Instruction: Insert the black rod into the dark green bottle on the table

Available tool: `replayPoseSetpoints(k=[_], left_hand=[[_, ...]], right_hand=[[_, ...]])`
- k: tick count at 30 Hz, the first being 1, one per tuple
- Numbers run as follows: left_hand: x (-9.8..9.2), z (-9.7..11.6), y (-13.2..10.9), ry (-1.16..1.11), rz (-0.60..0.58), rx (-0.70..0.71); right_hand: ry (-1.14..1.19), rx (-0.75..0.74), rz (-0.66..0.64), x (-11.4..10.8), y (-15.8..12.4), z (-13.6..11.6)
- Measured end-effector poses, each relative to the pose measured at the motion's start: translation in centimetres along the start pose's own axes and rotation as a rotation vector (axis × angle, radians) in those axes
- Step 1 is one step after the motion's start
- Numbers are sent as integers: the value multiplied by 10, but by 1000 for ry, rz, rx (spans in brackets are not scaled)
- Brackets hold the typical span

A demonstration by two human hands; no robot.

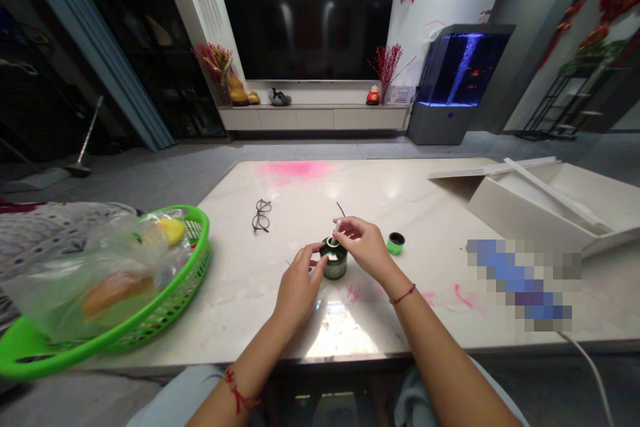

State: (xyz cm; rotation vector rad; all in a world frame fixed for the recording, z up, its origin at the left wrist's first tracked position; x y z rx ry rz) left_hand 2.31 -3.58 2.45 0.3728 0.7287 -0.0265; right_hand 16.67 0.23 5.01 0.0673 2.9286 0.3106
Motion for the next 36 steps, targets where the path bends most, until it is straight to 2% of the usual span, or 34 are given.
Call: replayPoseSetpoints(k=[16, 36], left_hand=[[0, -1, 0, -16, -3, -5], [1, -1, 0, -21, 0, -13]], right_hand=[[-185, -203, 37, 1, -9, -17], [-377, -209, -25, 1, -8, -3]])
Point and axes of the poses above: each hand's wrist, its own y-axis towards the middle knuckle, its own x-axis out of the palm, z = x × y, the point moved 4 cm from there along y, towards the middle knuckle, and after that the axes turned 7 degrees about x, right-handed, at the moved point
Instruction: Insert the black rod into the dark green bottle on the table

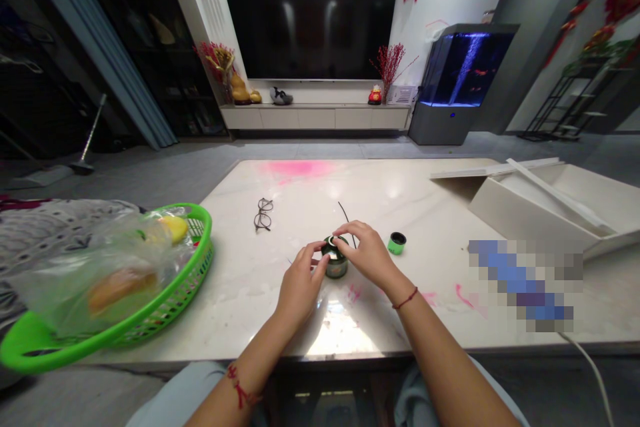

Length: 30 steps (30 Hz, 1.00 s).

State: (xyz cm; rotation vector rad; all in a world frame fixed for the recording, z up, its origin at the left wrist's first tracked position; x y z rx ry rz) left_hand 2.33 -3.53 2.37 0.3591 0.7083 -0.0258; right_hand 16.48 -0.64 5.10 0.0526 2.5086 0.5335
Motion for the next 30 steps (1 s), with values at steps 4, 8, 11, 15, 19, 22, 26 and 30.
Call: replayPoseSetpoints(k=[4, 8, 11, 15, 19, 22, 26, 30], left_hand=[[0, -1, 0, -11, -3, 0], [0, -3, -1, -8, -3, -5], [1, -4, -1, -6, -7, -10], [1, -3, -1, -1, -6, -5], [1, -1, -1, 5, -8, 4], [0, -1, -1, 13, -12, -7], [0, -1, -1, 12, -15, -18], [-1, 0, -1, 17, -19, -24]], right_hand=[[8, 34, -17, 1, 1, 2], [24, 53, -30, 0, 1, 2], [22, 60, -29, -1, 1, 2], [29, 72, -23, -1, 1, 2], [70, 92, -21, -1, 2, 5], [106, 118, -9, -2, 6, 13], [5, 224, 39, -6, 12, 32], [-242, 323, -4, -6, 12, 48]])
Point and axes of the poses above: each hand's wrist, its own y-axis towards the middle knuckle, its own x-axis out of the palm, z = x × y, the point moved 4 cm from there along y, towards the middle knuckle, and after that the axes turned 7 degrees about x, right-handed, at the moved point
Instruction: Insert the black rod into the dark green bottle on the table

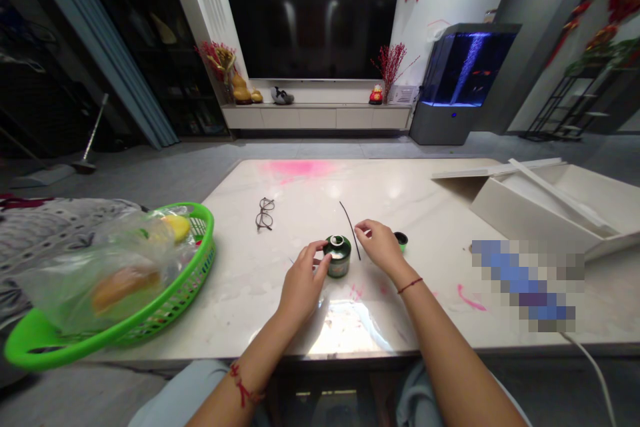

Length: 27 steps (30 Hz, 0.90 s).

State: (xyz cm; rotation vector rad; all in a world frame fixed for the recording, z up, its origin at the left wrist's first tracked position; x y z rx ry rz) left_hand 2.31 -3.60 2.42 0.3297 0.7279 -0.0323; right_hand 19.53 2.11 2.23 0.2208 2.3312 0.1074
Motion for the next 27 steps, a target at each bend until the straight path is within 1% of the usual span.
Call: replayPoseSetpoints(k=[3, 8, 12, 19, 27], left_hand=[[0, 1, 0, 5, -1, 8], [0, 2, -1, 0, -7, 7], [-1, 2, -1, 3, -4, 7], [0, 1, -1, 21, 4, 17], [-1, 1, -1, 52, -7, 34]], right_hand=[[-180, 29, -34, 4, -2, 4], [-460, 52, -86, 12, -9, 2], [-601, 67, -131, 17, -11, 0], [-695, 76, -144, 14, -11, -2], [-640, 102, -167, 18, -12, 1]])
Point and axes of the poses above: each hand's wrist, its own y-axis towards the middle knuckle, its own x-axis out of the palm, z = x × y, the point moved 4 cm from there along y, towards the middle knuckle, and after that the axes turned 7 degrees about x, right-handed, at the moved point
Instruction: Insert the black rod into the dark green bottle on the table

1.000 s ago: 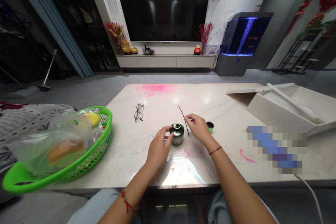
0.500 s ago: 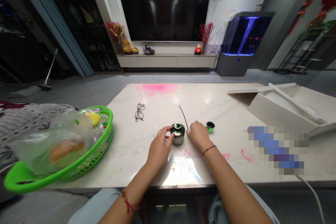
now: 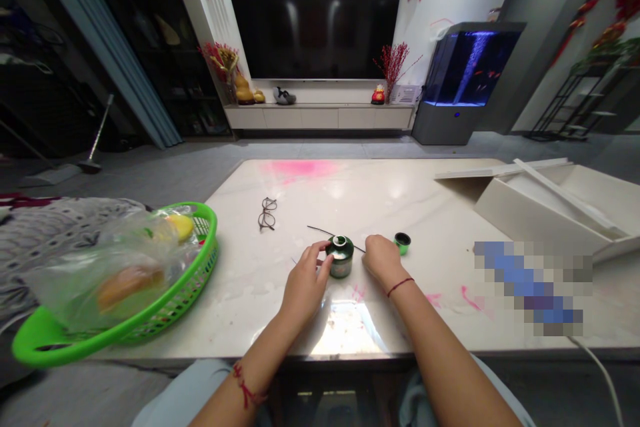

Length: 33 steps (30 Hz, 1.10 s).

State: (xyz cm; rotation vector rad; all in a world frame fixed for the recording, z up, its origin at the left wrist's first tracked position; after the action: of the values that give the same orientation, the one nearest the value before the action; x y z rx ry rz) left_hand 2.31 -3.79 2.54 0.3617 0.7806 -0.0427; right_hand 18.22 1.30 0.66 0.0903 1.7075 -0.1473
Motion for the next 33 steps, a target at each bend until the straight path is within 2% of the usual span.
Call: replayPoseSetpoints(k=[5, 8, 11, 15, 17, 24, 30, 33], left_hand=[[-1, 2, -1, 3, -8, 7], [-1, 2, -1, -2, -9, 6], [-1, 1, -1, -18, -13, 9], [-1, 0, -1, -29, -9, 9], [0, -1, -1, -31, -11, 4], [1, -1, 0, -44, -4, 16], [1, -1, 0, -36, -6, 19], [1, -1, 0, -28, -7, 24]], right_hand=[[119, 59, 23, 1, 2, 3], [293, 79, 56, -2, 7, 6], [625, 87, 62, -5, 14, 8], [1187, 72, -58, -11, 15, 5], [1356, 65, -75, -15, 12, 4], [1518, 124, 42, -15, 6, 6], [1726, 210, 3, -18, 5, 8], [1839, 207, 1, -25, 3, 10]])
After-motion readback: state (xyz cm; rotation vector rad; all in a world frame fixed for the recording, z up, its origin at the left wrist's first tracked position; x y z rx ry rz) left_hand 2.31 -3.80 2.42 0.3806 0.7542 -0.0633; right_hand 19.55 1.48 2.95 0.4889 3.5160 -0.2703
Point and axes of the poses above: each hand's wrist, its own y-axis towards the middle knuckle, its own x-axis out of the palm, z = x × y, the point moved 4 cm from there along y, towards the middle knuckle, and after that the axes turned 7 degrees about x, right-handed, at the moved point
